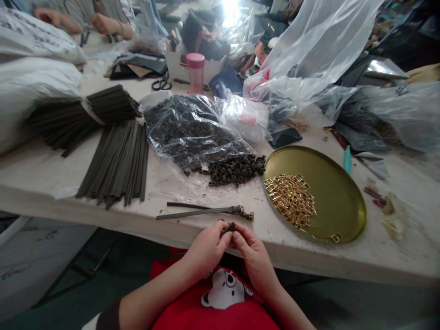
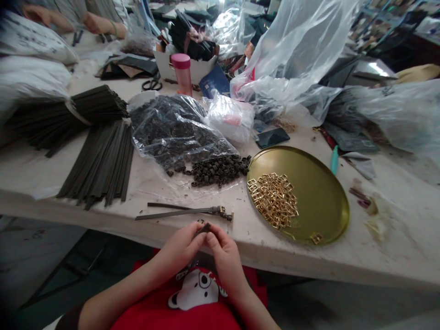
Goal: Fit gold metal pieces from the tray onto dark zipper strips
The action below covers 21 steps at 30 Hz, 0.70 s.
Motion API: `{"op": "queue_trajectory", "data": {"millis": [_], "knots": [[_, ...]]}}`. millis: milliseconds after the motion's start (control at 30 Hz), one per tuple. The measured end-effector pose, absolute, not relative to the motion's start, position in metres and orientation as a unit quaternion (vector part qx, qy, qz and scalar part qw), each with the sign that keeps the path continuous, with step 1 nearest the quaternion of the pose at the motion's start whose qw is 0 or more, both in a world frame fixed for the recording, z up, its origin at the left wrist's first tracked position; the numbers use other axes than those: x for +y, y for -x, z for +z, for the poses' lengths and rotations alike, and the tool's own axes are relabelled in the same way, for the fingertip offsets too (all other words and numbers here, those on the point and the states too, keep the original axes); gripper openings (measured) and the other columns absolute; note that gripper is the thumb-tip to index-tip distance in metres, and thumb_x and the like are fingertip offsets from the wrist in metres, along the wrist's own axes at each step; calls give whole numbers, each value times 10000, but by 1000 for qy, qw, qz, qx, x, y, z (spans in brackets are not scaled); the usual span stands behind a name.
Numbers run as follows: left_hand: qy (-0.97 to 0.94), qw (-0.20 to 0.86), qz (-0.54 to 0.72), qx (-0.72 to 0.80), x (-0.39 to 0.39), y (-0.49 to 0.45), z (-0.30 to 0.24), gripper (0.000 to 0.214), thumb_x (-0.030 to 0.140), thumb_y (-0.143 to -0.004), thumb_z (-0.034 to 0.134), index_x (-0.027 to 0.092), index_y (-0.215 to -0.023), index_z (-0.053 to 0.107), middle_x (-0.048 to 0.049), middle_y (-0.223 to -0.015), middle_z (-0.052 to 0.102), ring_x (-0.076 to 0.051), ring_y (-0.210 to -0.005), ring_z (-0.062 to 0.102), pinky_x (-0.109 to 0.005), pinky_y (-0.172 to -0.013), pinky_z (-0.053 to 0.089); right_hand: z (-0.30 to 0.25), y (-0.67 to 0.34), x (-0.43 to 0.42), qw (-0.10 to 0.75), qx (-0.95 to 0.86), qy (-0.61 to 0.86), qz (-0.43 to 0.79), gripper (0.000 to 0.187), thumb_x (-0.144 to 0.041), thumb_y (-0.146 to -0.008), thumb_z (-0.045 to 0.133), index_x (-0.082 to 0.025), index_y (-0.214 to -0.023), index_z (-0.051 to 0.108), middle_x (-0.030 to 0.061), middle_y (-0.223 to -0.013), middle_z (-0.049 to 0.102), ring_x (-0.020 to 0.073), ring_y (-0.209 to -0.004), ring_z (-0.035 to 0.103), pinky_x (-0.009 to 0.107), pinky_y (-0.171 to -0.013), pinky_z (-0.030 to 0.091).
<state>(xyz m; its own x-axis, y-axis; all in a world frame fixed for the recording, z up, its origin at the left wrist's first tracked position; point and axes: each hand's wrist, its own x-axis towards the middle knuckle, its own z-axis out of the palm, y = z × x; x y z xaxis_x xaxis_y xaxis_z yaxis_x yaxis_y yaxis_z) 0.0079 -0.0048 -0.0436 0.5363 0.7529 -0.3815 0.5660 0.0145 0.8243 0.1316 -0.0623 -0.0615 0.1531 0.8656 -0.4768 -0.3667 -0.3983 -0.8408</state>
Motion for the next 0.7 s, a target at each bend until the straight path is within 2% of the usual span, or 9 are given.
{"op": "queue_trajectory", "data": {"millis": [100,200,333,400,567,700], "knots": [[-680,556,81,472,1,-5,-43,190,311,-842,406,169,-813,528,-37,-792,617,-183,-734,552,-246,-617,371,-63,-136,-62,488,-274,598,573,203,-335,-727,651,-204,-882,650,33,-876,668,192,-848,584,306,-792,434],[-668,565,64,480,3,-5,-45,234,333,-853,366,181,-699,457,19,-589,517,-147,-564,483,-233,-514,307,-67,-134,-61,491,-297,599,559,139,-304,-716,661,-205,-802,615,13,-768,633,175,-735,574,293,-697,450],[-658,579,85,474,1,-4,-46,262,332,-861,340,186,-658,420,38,-538,458,-123,-512,436,-232,-503,284,-74,-132,-61,490,-327,607,534,121,-277,-694,678,-199,-718,589,10,-738,596,168,-708,544,291,-686,444],[-626,622,101,459,1,-2,-44,270,339,-866,318,180,-688,446,42,-528,457,-109,-480,415,-224,-492,289,-74,-135,-60,494,-308,609,538,148,-290,-676,694,-193,-688,584,11,-745,601,166,-717,541,286,-693,438],[-443,790,112,409,4,3,-36,265,283,-837,309,150,-919,522,52,-503,481,-77,-375,309,-198,-399,235,-65,-145,-57,525,-151,586,599,207,-305,-638,728,-189,-737,588,-23,-691,604,133,-658,564,263,-665,436],[-327,869,112,354,6,4,-34,265,246,-778,379,105,-864,587,47,-440,455,-61,-342,274,-195,-377,215,-58,-146,-53,549,-38,519,654,264,-254,-588,761,-207,-781,588,-37,-697,620,128,-657,607,282,-716,454]]}}
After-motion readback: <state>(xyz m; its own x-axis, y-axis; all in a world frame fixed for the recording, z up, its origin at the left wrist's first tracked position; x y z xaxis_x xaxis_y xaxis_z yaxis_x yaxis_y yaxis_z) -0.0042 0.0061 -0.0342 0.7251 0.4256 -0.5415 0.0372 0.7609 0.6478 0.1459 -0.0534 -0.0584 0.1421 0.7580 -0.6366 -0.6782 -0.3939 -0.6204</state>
